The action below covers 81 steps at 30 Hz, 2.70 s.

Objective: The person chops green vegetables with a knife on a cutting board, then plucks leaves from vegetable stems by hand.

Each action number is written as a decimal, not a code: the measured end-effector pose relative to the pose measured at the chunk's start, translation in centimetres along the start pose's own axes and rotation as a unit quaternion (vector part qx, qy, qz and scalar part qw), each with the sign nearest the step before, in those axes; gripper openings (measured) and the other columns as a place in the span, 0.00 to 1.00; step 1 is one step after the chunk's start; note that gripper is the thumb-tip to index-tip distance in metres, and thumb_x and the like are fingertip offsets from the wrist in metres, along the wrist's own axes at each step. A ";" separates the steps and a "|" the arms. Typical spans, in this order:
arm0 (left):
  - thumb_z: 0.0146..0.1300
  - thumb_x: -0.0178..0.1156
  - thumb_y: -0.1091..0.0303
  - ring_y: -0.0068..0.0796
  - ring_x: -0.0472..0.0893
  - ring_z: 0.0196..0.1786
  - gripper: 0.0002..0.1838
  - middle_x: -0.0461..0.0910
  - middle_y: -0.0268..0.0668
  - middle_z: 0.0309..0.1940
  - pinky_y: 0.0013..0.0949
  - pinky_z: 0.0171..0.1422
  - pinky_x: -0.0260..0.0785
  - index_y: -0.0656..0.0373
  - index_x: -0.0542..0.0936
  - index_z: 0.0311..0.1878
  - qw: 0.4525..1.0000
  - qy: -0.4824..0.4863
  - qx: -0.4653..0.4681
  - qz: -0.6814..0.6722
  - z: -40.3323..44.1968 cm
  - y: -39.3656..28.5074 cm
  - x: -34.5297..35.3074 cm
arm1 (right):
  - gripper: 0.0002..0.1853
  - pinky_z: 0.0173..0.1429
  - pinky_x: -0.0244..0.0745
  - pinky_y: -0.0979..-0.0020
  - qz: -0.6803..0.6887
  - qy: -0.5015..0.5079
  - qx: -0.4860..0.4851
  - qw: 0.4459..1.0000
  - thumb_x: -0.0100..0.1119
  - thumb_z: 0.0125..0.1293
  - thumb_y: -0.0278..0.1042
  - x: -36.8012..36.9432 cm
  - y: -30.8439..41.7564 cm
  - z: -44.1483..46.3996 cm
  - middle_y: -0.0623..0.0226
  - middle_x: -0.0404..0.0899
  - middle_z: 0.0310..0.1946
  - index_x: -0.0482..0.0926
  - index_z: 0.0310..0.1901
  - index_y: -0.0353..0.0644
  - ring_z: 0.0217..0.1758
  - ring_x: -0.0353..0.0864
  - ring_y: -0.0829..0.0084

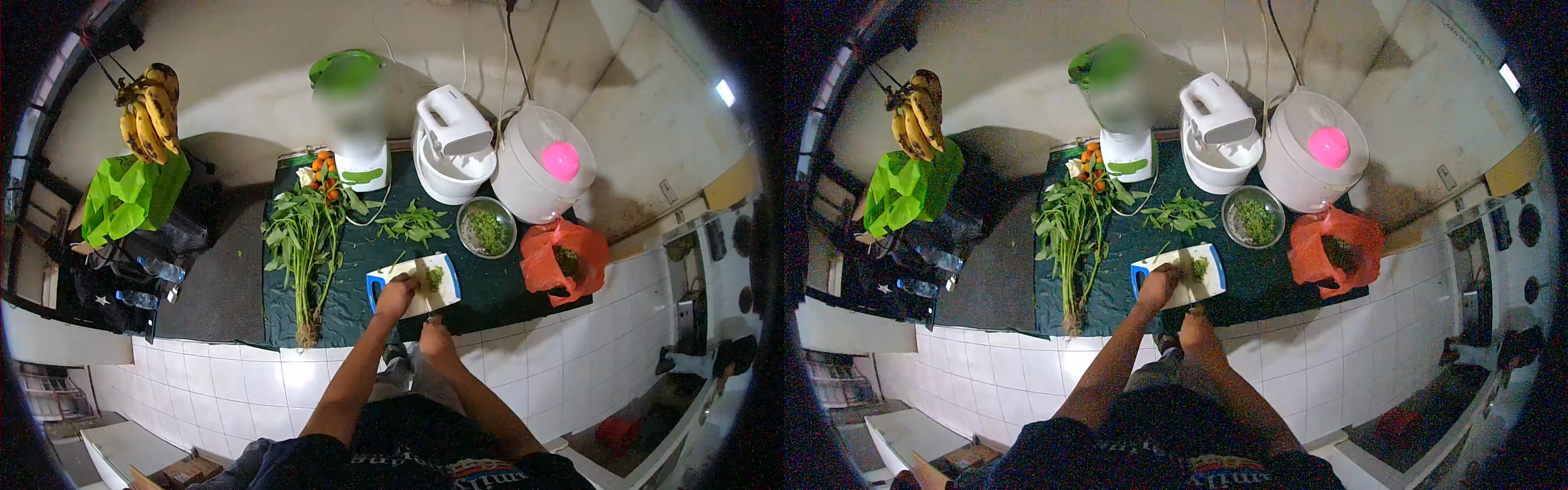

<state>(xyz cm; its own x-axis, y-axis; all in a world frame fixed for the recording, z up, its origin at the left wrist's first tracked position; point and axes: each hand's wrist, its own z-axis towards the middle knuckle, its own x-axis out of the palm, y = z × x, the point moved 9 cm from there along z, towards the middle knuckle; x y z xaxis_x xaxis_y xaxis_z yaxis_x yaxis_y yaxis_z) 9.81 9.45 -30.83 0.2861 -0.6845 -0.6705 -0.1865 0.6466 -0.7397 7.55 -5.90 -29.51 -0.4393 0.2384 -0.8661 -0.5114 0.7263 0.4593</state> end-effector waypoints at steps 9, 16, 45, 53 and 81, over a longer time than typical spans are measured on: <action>0.57 0.60 0.72 0.50 0.82 0.46 0.10 0.81 0.46 0.40 0.46 0.52 0.76 0.58 0.85 0.41 0.999 -0.009 -0.032 0.016 0.2 0.2 -0.1 | 0.14 0.38 0.80 0.50 0.037 -0.007 0.019 0.999 0.47 0.74 0.36 0.2 -0.5 2.7 0.41 0.81 0.31 0.65 0.46 0.30 0.37 0.85 0.44; 0.57 0.58 0.71 0.49 0.82 0.44 0.09 0.81 0.46 0.40 0.45 0.49 0.77 0.59 0.84 0.39 0.998 -0.045 0.031 0.031 0.0 -0.2 0.1 | 0.16 0.38 0.80 0.52 0.056 0.013 0.016 0.998 0.45 0.75 0.36 1.7 -0.6 0.3 0.39 0.80 0.31 0.66 0.48 0.26 0.36 0.83 0.42; 0.61 0.54 0.67 0.48 0.82 0.45 0.11 0.80 0.44 0.42 0.46 0.49 0.77 0.55 0.84 0.41 0.998 0.017 0.001 0.062 -0.4 0.4 -0.4 | 0.18 0.44 0.78 0.48 0.019 0.021 0.097 0.995 0.48 0.73 0.36 3.1 -1.6 2.3 0.35 0.81 0.31 0.68 0.44 0.21 0.39 0.83 0.38; 0.61 0.57 0.67 0.50 0.82 0.45 0.09 0.79 0.46 0.40 0.47 0.49 0.77 0.57 0.83 0.40 0.997 0.009 -0.005 0.082 -0.3 1.1 0.3 | 0.22 0.44 0.79 0.48 -0.084 0.075 -0.073 0.991 0.46 0.74 0.36 1.6 2.1 1.9 0.32 0.80 0.31 0.64 0.52 0.17 0.38 0.82 0.38; 0.60 0.57 0.69 0.46 0.82 0.46 0.12 0.80 0.41 0.41 0.44 0.49 0.78 0.52 0.85 0.45 0.999 -0.018 -0.003 0.045 -1.3 1.0 -0.4 | 0.16 0.44 0.77 0.47 0.051 0.022 0.097 0.994 0.46 0.73 0.33 3.6 -0.6 0.0 0.36 0.80 0.32 0.65 0.49 0.23 0.40 0.82 0.38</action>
<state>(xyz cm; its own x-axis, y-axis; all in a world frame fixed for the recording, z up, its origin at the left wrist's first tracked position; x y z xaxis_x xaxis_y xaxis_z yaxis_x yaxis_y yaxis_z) 8.32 9.91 -31.38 0.3021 -0.6116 -0.7313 -0.2186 0.7022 -0.6776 6.29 -5.50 -32.91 -0.5152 0.2922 -0.8057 -0.3120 0.8116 0.4939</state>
